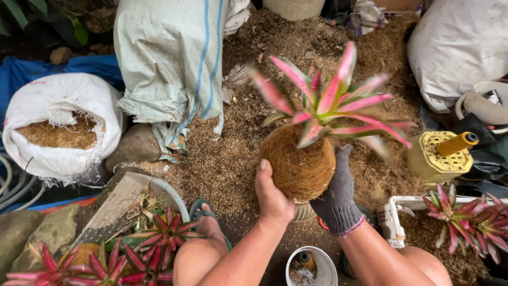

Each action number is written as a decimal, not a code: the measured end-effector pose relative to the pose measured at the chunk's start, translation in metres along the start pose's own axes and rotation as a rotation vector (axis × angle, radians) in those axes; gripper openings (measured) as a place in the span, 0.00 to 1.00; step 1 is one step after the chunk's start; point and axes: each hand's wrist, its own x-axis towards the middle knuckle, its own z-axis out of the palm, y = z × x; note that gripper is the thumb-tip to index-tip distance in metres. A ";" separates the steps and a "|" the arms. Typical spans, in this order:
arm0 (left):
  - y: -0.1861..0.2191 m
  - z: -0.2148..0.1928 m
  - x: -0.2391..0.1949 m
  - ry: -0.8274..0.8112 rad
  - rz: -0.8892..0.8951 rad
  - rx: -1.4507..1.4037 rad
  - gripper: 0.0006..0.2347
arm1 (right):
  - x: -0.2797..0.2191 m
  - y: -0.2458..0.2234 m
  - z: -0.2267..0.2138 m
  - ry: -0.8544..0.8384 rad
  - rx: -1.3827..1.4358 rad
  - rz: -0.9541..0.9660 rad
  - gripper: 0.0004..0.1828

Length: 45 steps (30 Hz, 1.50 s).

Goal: The person wraps a bromeliad plant in a coconut husk, using a gloved hand to press and smooth the husk around the plant's base. The person rotates the plant to ensure even coverage and occasionally adjusts the position of the leaves.

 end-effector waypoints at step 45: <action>0.013 -0.007 0.005 0.150 0.136 0.308 0.31 | -0.017 0.001 0.000 -0.151 -0.425 -0.380 0.25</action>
